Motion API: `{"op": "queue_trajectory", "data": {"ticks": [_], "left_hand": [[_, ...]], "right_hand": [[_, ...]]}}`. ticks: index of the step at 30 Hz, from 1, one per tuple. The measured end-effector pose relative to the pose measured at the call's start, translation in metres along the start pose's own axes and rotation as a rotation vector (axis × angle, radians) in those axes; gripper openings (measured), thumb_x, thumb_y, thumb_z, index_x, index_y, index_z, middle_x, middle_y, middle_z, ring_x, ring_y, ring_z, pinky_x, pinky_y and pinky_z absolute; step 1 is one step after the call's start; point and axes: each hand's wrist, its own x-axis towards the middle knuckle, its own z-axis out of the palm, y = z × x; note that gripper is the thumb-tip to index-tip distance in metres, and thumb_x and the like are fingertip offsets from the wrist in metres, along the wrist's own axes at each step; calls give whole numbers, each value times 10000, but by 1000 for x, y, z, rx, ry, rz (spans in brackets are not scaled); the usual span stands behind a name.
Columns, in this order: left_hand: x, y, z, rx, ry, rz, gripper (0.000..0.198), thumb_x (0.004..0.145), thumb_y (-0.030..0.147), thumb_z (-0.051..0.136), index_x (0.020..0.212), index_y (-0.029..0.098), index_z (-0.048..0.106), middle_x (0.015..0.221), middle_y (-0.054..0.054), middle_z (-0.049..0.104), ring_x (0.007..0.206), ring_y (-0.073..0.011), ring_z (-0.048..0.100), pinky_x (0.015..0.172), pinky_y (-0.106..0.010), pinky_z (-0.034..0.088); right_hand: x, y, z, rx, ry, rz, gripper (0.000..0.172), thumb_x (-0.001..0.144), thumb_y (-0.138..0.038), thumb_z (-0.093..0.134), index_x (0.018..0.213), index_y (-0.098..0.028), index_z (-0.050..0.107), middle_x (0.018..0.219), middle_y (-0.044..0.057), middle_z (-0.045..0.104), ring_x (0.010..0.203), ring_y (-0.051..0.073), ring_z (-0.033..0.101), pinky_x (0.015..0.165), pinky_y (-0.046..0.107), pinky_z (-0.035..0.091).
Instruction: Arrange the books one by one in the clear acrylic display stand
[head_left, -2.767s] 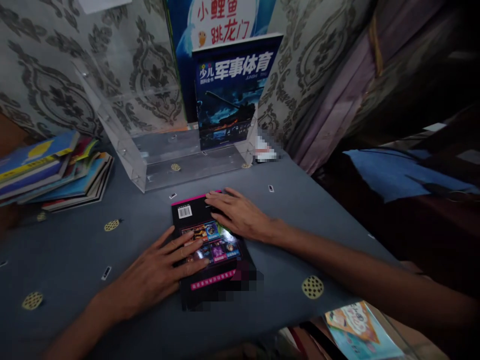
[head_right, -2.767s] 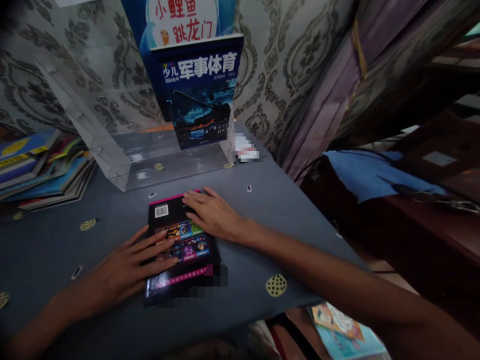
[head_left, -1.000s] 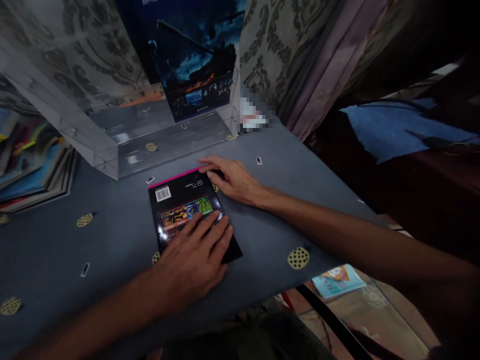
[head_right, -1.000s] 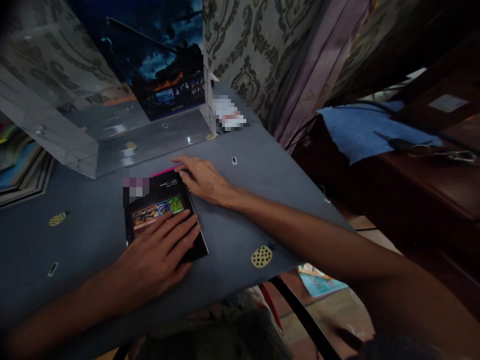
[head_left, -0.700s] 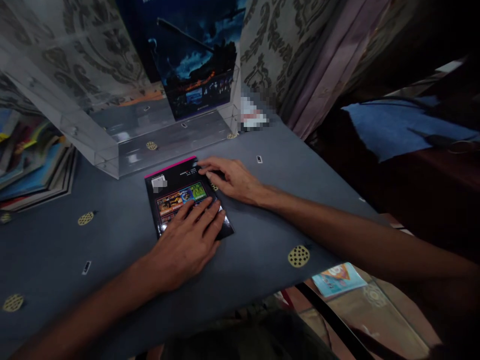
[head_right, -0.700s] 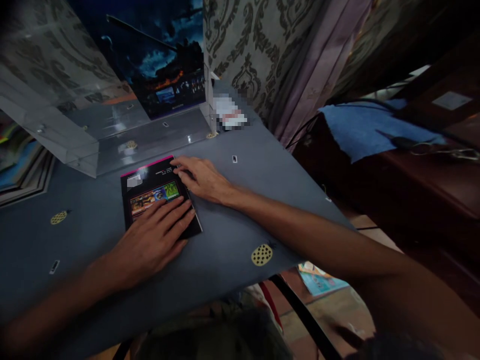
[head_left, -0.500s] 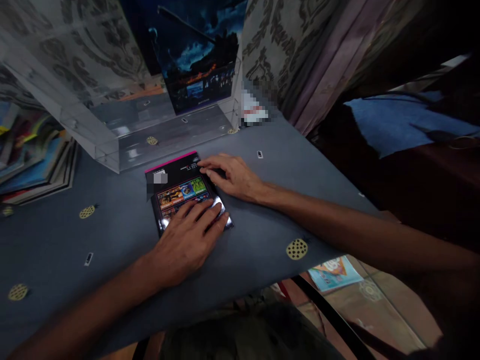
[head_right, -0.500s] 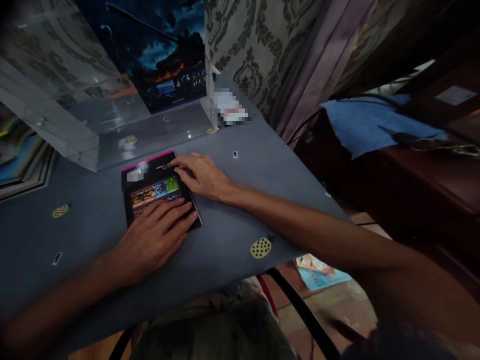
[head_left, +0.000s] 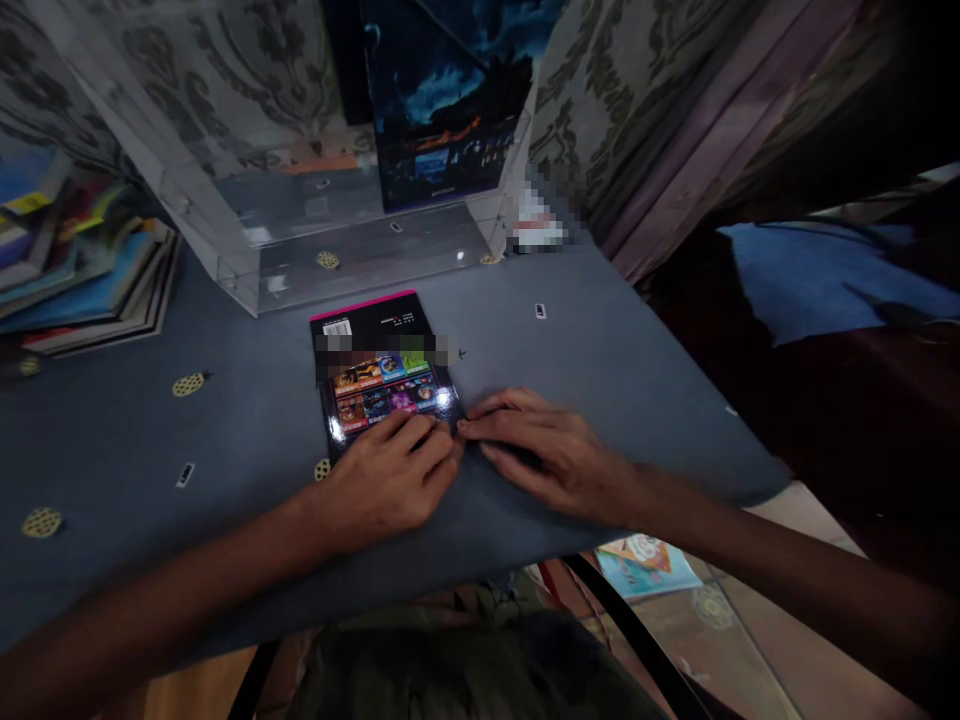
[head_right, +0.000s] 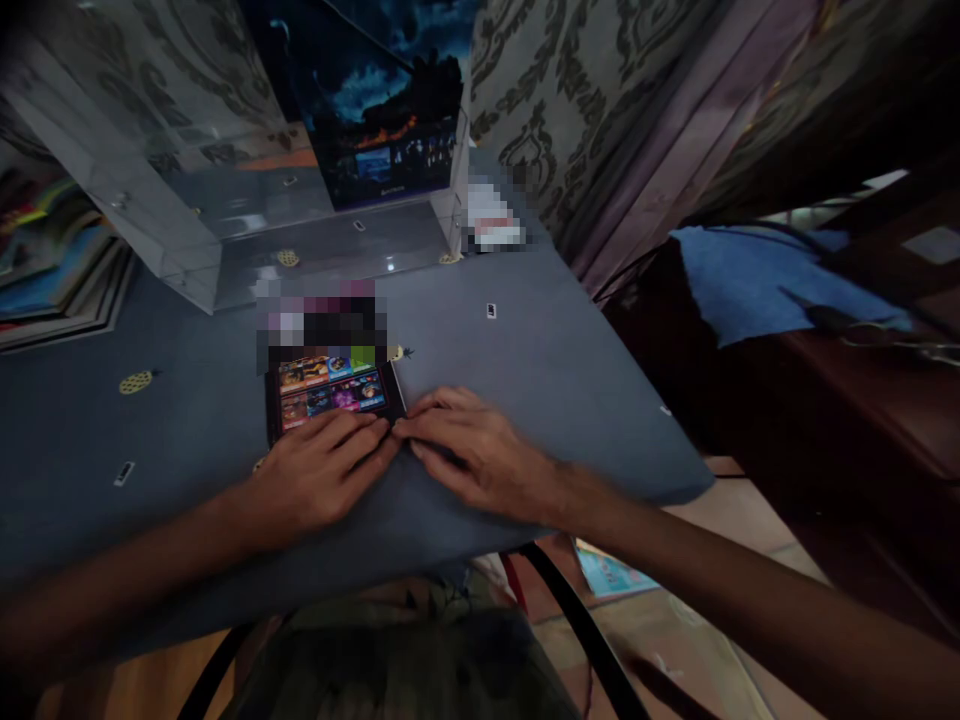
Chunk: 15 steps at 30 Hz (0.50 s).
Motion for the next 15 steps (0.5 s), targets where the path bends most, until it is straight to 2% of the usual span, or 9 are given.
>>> {"op": "queue_trajectory", "data": {"ticks": [4, 10, 15], "left_hand": [[-21, 0, -9, -16, -43, -16, 302, 1000, 124, 450, 1225, 85, 648, 1139, -132, 724, 1111, -235, 638, 954, -361, 512], [-75, -2, -29, -16, -133, -106, 407, 992, 83, 374, 1348, 83, 571, 1199, -130, 720, 1173, -238, 631, 1009, -366, 521], [-103, 0, -29, -28, -110, -215, 463, 980, 35, 337, 1400, 88, 524, 1312, -152, 669, 1292, -263, 570, 1001, -377, 542]], "right_hand": [[-1, 0, 1, -78, -9, -24, 266, 1002, -205, 499, 1197, -215, 679, 1064, 99, 717, 1061, 213, 659, 915, 389, 574], [0, 2, 2, -116, -12, -48, 249, 988, -194, 531, 1180, -219, 687, 1061, 101, 720, 1055, 216, 671, 895, 394, 588], [5, -1, 1, -174, 19, -96, 214, 986, -177, 529, 1130, -198, 686, 1048, 114, 732, 1073, 220, 673, 895, 392, 592]]}}
